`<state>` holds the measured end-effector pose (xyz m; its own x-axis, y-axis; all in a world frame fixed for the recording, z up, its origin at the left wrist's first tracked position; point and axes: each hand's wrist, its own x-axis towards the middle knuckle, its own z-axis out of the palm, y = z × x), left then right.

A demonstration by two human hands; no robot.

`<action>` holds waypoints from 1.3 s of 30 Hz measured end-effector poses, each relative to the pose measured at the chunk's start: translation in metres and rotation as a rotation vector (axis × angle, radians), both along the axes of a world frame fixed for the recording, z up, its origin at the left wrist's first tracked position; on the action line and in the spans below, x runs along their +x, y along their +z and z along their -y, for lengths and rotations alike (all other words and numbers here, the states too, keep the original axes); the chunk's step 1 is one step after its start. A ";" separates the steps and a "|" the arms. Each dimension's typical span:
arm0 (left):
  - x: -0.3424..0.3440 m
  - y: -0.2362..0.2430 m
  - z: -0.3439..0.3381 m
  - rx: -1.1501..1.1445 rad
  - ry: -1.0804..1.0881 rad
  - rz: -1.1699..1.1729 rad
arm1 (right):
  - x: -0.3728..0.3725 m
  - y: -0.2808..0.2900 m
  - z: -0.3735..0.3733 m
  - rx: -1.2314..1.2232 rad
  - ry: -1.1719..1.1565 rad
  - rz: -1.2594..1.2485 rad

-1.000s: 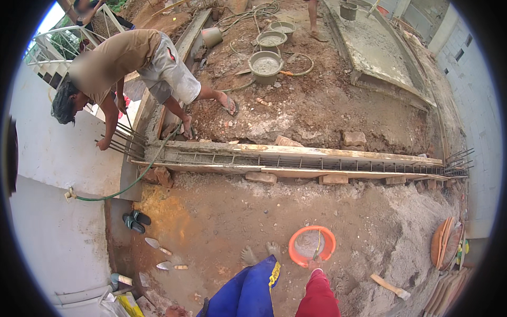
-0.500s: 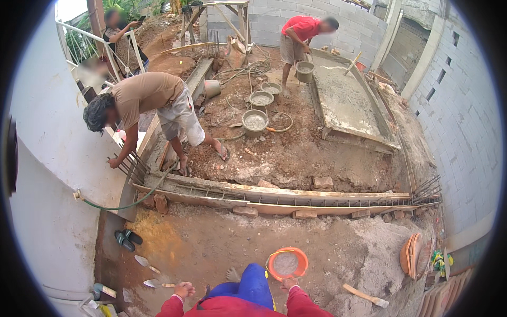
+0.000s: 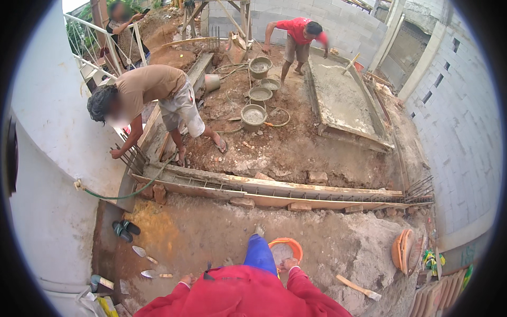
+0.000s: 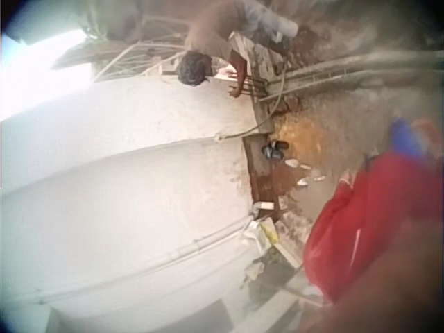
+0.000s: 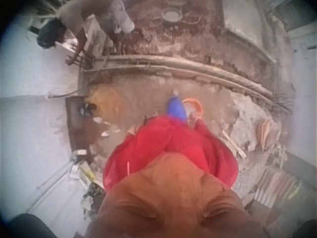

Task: The person uses a long straightedge to level and smooth a freshly poured concrete slab. Another worker pours additional concrete from a bucket while the person repeatedly drags the straightedge across the surface to achieve a flat finish.

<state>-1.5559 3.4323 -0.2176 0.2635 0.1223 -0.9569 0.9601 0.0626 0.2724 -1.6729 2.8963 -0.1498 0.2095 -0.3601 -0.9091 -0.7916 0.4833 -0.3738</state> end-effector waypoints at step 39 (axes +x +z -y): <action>0.269 0.110 0.312 0.164 -0.205 0.145 | 0.159 -0.029 0.262 0.072 -0.240 -0.106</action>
